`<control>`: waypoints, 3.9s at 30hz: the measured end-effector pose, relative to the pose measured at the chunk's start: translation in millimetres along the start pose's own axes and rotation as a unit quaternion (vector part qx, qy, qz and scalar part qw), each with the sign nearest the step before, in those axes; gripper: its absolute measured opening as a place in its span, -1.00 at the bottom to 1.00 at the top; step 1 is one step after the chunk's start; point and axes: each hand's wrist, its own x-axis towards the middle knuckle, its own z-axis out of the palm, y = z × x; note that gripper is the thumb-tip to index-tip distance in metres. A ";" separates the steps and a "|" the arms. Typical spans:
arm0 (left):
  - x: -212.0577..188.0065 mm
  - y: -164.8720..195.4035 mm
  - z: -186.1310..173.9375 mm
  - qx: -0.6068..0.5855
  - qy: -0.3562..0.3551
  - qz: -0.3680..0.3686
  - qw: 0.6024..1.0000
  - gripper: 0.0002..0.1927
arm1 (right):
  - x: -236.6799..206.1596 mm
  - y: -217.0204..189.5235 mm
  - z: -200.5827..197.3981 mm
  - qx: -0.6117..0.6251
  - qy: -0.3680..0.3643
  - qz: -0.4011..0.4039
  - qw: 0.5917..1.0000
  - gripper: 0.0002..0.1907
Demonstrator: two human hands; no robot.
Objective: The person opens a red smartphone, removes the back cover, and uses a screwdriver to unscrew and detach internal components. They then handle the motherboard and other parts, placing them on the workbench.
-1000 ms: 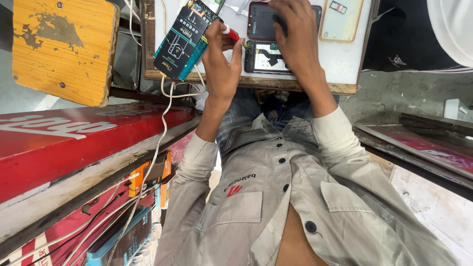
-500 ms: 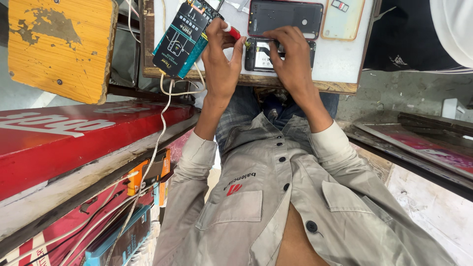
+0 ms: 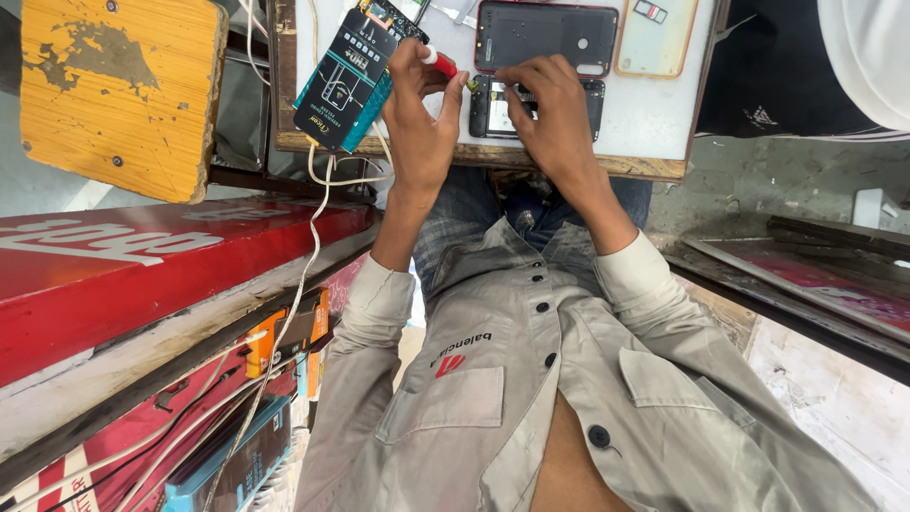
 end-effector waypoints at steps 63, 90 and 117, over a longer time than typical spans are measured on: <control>-25.3 44.3 23.2 0.249 -0.056 -0.209 0.944 -0.70 | -79.8 11.3 -56.7 -0.066 0.209 0.194 0.956 -0.84; -9.2 39.4 35.1 0.383 -0.096 -0.135 0.909 -0.71 | -71.8 -14.7 -24.9 -0.090 0.048 0.040 0.994 -0.83; 12.7 18.5 -8.4 0.225 -0.199 -0.094 0.949 -0.68 | -63.9 -16.2 -21.3 -0.092 0.036 0.038 0.994 -0.80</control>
